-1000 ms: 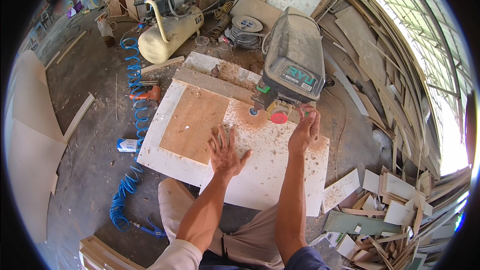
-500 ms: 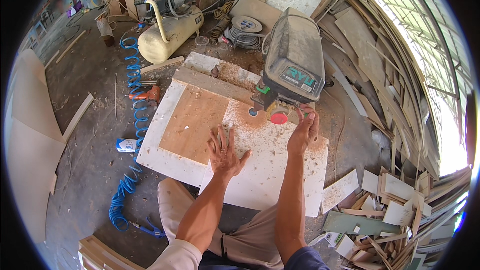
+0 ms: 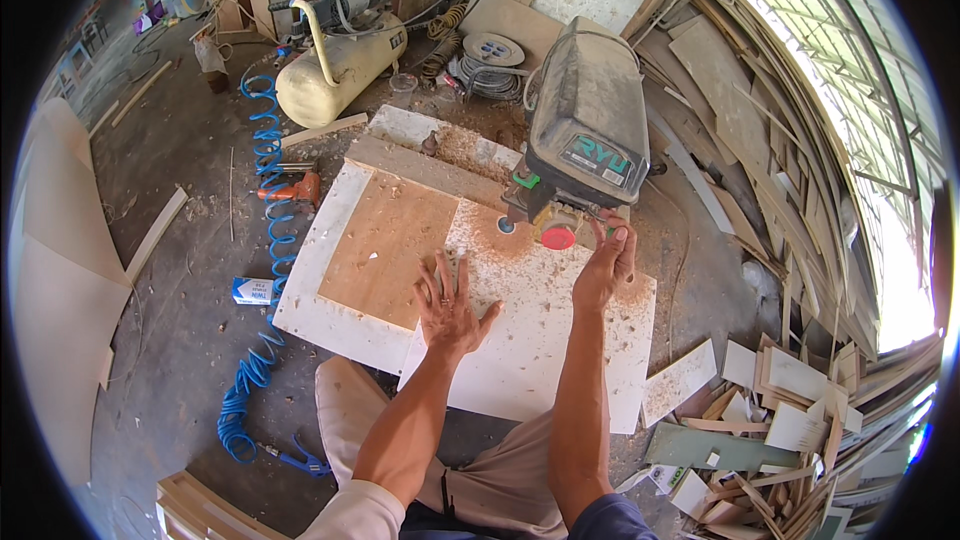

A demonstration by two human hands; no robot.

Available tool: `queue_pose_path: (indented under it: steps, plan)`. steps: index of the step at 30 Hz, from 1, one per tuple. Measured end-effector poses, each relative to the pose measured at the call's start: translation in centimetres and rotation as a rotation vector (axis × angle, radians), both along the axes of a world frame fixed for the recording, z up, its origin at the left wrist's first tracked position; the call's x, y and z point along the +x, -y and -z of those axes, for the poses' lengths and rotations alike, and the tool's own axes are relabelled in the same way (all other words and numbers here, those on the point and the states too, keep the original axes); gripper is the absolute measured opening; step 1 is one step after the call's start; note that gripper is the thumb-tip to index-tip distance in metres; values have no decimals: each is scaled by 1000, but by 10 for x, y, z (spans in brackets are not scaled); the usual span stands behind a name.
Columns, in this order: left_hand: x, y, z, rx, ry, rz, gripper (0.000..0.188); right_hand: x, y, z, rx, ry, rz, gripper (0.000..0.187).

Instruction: The person drills holes in a white rectangular panel using a drill press. The person places the panel on the machine bed, lowers the drill bit to create holes at specific locations, and then flips the panel to drill another hole.

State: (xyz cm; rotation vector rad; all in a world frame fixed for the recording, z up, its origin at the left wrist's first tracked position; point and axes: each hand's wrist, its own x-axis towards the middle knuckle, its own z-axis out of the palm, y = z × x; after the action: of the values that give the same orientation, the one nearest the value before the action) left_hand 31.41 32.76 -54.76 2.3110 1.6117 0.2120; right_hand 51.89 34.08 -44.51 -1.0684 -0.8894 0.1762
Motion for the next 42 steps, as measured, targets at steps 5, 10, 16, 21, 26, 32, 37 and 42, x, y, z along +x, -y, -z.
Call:
queue_pose_path:
  steps: [5,10,16,21,26,32,37,42]
  plan:
    - [0,0,-1,0,4,1,107,0,-1,1,4,-11,5,29]
    - [-1,0,2,9,-1,-2,107,-1,-1,4,-1,-9,10,30]
    - [1,0,2,7,7,-1,105,1,-1,7,2,4,9,29]
    - [0,0,3,-9,8,-1,105,1,0,9,-9,9,17,28]
    - [0,0,5,7,9,-8,106,2,0,11,-8,15,18,30]
    - [1,1,3,3,16,-9,106,-1,1,7,-42,54,47,36]
    - [1,1,3,5,3,-7,107,-4,2,3,-75,77,67,40]
    - [1,1,3,2,4,-6,107,-7,2,3,-68,85,74,42]
